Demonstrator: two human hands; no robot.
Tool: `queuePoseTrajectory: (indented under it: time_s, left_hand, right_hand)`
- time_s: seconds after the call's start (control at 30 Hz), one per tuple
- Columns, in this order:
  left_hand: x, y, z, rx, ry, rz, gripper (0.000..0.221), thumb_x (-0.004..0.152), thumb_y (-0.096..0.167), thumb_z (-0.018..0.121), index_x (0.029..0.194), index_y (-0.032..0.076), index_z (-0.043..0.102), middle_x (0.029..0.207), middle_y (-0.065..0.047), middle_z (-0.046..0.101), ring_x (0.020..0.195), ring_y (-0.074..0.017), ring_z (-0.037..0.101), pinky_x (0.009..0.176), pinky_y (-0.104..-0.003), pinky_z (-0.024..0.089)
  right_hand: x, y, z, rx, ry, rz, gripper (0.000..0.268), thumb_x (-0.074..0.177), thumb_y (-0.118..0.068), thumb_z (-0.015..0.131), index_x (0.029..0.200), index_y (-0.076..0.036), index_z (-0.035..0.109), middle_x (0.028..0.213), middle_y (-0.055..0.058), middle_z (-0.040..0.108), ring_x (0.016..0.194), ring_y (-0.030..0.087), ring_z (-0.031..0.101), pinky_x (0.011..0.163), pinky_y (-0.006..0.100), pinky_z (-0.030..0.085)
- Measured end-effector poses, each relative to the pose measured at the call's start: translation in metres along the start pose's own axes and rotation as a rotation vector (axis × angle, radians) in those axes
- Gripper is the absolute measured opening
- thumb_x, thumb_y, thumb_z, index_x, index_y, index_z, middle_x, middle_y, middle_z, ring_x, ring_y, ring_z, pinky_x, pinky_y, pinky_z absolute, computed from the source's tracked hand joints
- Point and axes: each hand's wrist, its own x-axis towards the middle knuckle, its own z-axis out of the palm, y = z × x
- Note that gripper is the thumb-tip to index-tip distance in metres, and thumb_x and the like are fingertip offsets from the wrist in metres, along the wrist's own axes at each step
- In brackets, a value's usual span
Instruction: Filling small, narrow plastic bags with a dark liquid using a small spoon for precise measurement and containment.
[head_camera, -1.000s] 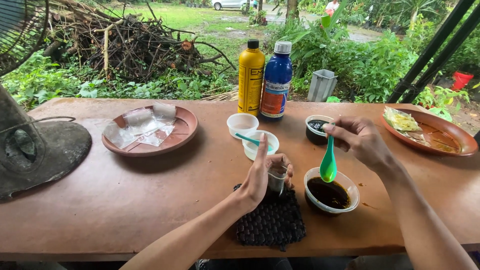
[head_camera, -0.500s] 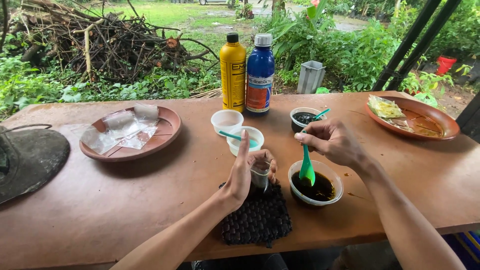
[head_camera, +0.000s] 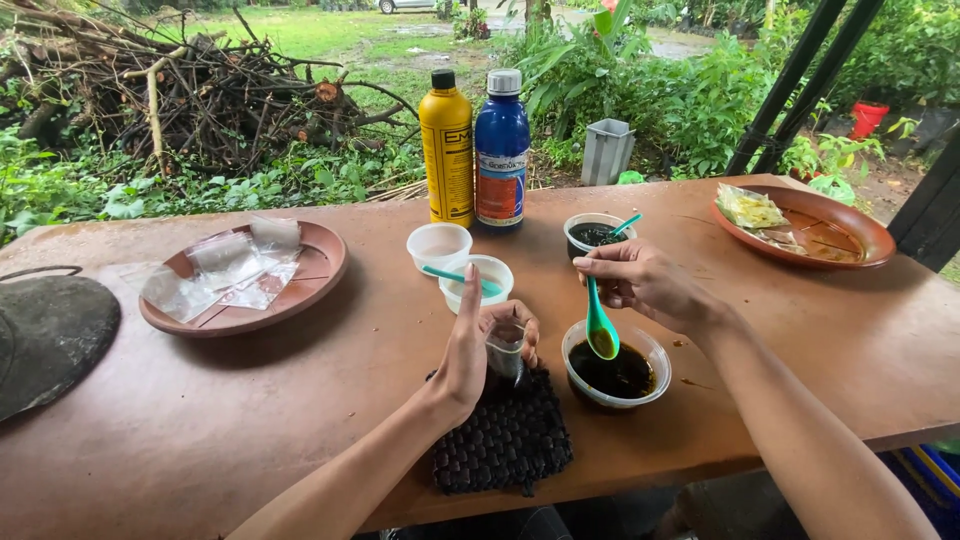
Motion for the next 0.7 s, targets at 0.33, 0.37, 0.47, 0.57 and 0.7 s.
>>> queuePoseTrajectory:
  time_s: [0.33,0.37,0.47,0.57,0.7]
  left_hand:
    - [-0.001,0.001,0.001,0.019,-0.006,0.019,0.101,0.092,0.083,0.013,0.075,-0.002,0.066,0.055,-0.016,0.059,0.057,-0.0259,0.068,0.062,-0.031,0.055]
    - [0.0,-0.001,-0.001,0.016,-0.009,0.02,0.102,0.092,0.083,0.013,0.075,-0.002,0.066,0.055,-0.016,0.059,0.057,-0.0262,0.068,0.062,-0.031,0.055]
    - [-0.004,0.004,0.003,0.016,0.001,0.015,0.1,0.093,0.082,0.014,0.075,-0.002,0.065,0.055,-0.016,0.058,0.058,-0.026,0.068,0.062,-0.032,0.055]
    - [-0.002,0.002,0.003,0.003,-0.019,0.04,0.1,0.093,0.083,0.013,0.074,-0.001,0.065,0.054,-0.016,0.058,0.056,-0.0268,0.067,0.064,-0.034,0.057]
    - [-0.006,0.007,0.006,-0.027,-0.024,0.036,0.099,0.092,0.084,0.015,0.072,-0.001,0.063,0.053,-0.016,0.057,0.055,-0.027,0.067,0.064,-0.036,0.057]
  right_hand:
    - [-0.003,-0.005,0.005,0.102,0.076,0.012,0.017,0.097,-0.013,0.067,0.087,0.0,0.07,0.068,0.002,0.055,0.06,0.008,0.052,0.053,0.02,0.041]
    - [-0.003,-0.005,0.005,0.104,0.093,0.011,0.018,0.098,-0.014,0.067,0.088,0.0,0.07,0.068,0.003,0.056,0.06,0.009,0.053,0.052,0.02,0.041]
    - [-0.003,-0.006,0.007,0.121,0.154,-0.004,0.017,0.097,-0.014,0.066,0.086,-0.001,0.069,0.066,0.002,0.054,0.057,0.008,0.05,0.051,0.019,0.039]
    - [-0.001,-0.009,0.008,0.148,0.201,-0.038,0.018,0.097,-0.015,0.068,0.086,-0.001,0.068,0.064,0.002,0.051,0.055,0.007,0.047,0.048,0.018,0.037]
    - [-0.003,-0.021,0.024,0.127,0.264,-0.089,0.018,0.097,-0.016,0.067,0.084,-0.003,0.068,0.064,0.004,0.05,0.056,0.009,0.048,0.048,0.018,0.031]
